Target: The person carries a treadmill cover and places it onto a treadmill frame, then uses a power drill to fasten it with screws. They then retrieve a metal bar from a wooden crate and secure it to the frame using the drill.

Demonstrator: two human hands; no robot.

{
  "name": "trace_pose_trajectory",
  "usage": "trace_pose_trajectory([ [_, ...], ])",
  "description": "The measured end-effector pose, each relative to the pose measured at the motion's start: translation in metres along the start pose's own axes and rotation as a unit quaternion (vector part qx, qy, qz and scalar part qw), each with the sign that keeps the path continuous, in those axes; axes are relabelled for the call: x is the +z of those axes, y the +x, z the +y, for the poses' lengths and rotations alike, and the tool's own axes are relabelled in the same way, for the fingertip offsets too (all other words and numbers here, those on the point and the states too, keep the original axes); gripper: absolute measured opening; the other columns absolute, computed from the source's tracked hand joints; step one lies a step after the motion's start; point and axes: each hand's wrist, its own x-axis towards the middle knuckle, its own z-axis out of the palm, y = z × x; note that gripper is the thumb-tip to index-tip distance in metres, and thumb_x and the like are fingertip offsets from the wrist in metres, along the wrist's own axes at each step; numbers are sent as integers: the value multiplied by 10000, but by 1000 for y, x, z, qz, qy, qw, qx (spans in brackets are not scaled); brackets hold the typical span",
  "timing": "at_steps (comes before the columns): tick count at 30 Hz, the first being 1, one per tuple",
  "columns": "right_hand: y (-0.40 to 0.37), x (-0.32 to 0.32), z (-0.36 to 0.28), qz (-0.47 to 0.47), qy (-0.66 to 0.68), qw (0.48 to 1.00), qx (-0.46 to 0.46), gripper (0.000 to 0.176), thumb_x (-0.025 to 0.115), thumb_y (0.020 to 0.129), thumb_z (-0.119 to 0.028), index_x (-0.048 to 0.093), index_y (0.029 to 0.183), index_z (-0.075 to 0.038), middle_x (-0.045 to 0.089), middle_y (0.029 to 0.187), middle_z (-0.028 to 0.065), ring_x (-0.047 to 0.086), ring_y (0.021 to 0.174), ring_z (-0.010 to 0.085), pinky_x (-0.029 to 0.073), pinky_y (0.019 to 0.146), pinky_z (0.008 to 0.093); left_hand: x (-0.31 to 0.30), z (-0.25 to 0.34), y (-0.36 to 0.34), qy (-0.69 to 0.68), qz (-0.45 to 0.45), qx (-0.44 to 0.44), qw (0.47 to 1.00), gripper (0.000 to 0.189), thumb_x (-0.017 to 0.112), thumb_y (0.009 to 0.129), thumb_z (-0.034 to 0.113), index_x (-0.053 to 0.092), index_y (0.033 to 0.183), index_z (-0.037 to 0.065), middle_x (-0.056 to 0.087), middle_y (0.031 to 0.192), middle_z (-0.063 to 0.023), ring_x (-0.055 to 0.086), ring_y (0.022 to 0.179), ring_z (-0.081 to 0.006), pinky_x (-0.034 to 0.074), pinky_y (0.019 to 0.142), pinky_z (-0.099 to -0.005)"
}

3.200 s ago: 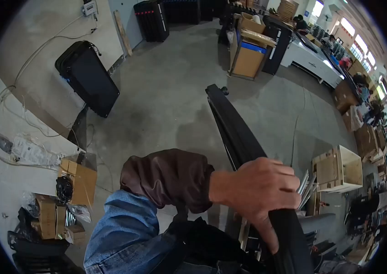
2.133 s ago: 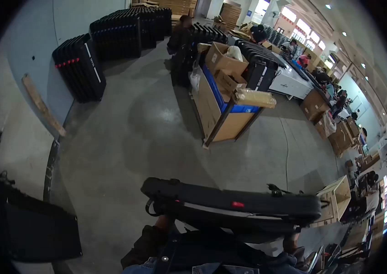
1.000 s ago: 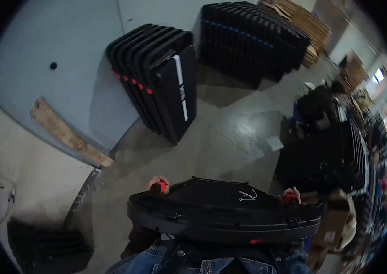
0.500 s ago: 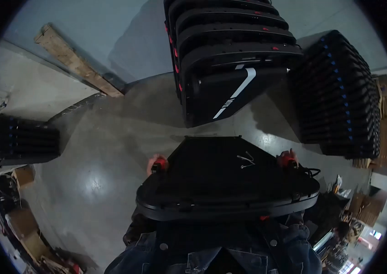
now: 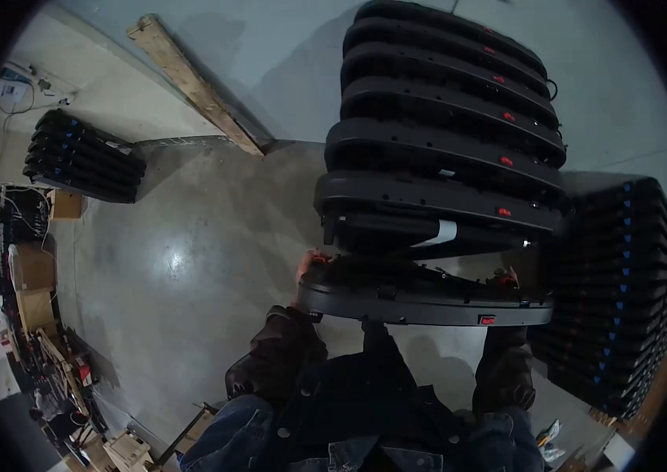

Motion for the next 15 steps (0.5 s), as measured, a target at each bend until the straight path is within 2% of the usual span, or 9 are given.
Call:
trace_pose_trajectory([
  [1, 18, 4, -4, -2, -15, 1000, -6, 439, 526, 1027, -508, 660, 1080, -94, 667, 867, 87, 636, 718, 227, 546, 659, 374, 4, 10, 9, -62, 14, -107, 992, 303, 531, 1045, 320, 644, 1070, 40, 645, 1041, -64, 615, 930, -183, 487, 855, -310],
  [4, 63, 17, -19, 3, -83, 996, -20, 438, 514, 1030, -509, 653, 1080, -97, 668, 882, 92, 640, 734, 246, 542, 657, 396, -10, -28, 32, -175, 45, -266, 947, 289, 554, 1028, 319, 655, 1082, 54, 664, 1026, -72, 636, 934, -201, 499, 841, -343],
  [6, 85, 20, -26, 17, -139, 990, -27, 437, 506, 1031, -510, 649, 1080, -100, 668, 893, 95, 643, 745, 258, 539, 656, 411, -16, -38, 28, -228, 59, -322, 917, 290, 570, 1016, 323, 659, 1087, 56, 676, 1002, -83, 648, 917, -207, 505, 824, -356],
  [7, 92, 25, -27, 24, -166, 985, -27, 436, 502, 1032, -510, 647, 1080, -101, 668, 898, 97, 644, 750, 264, 538, 656, 418, -13, -27, 34, 1, 60, -153, 986, 299, 594, 1002, 322, 659, 1082, 41, 676, 957, -92, 648, 871, -190, 505, 796, -359],
  [8, 92, 25, -25, 36, -196, 979, -30, 436, 498, 1033, -511, 644, 1080, -102, 668, 903, 98, 646, 755, 270, 537, 655, 425, -14, -15, 35, 232, 58, 25, 971, 311, 618, 989, 321, 658, 1078, 27, 677, 911, -102, 647, 825, -173, 504, 768, -363],
  [9, 86, 17, -18, 58, -234, 970, -25, 436, 494, 1034, -511, 642, 1080, -104, 668, 909, 100, 647, 761, 276, 535, 655, 432, -22, -12, 22, 222, 56, 24, 973, 311, 618, 989, 321, 658, 1078, 27, 677, 911, -102, 647, 825, -173, 504, 768, -363],
  [11, 60, 2, 4, 109, -316, 943, -9, 435, 487, 1036, -511, 638, 1080, -106, 669, 919, 103, 650, 772, 288, 532, 654, 447, -47, 0, -5, 213, 50, -31, 975, 268, 595, 1006, 224, 610, 1148, -3, 651, 920, -69, 640, 765, -153, 523, 725, -304],
  [13, 13, -22, 46, 167, -403, 899, 34, 434, 479, 1037, -512, 633, 1080, -109, 669, 929, 106, 653, 782, 300, 530, 653, 461, -99, -21, -42, 127, -30, -219, 967, 280, 612, 982, 207, 605, 1148, -19, 643, 883, -91, 638, 741, -160, 533, 700, -327],
  [15, -25, -43, 109, 195, -488, 843, 115, 434, 471, 1039, -513, 629, 1080, -111, 669, 940, 109, 655, 793, 313, 527, 652, 476, -142, 1, -84, 66, -14, -306, 950, 295, 613, 961, 194, 601, 1147, -35, 641, 849, -95, 642, 715, -180, 539, 659, -346],
])
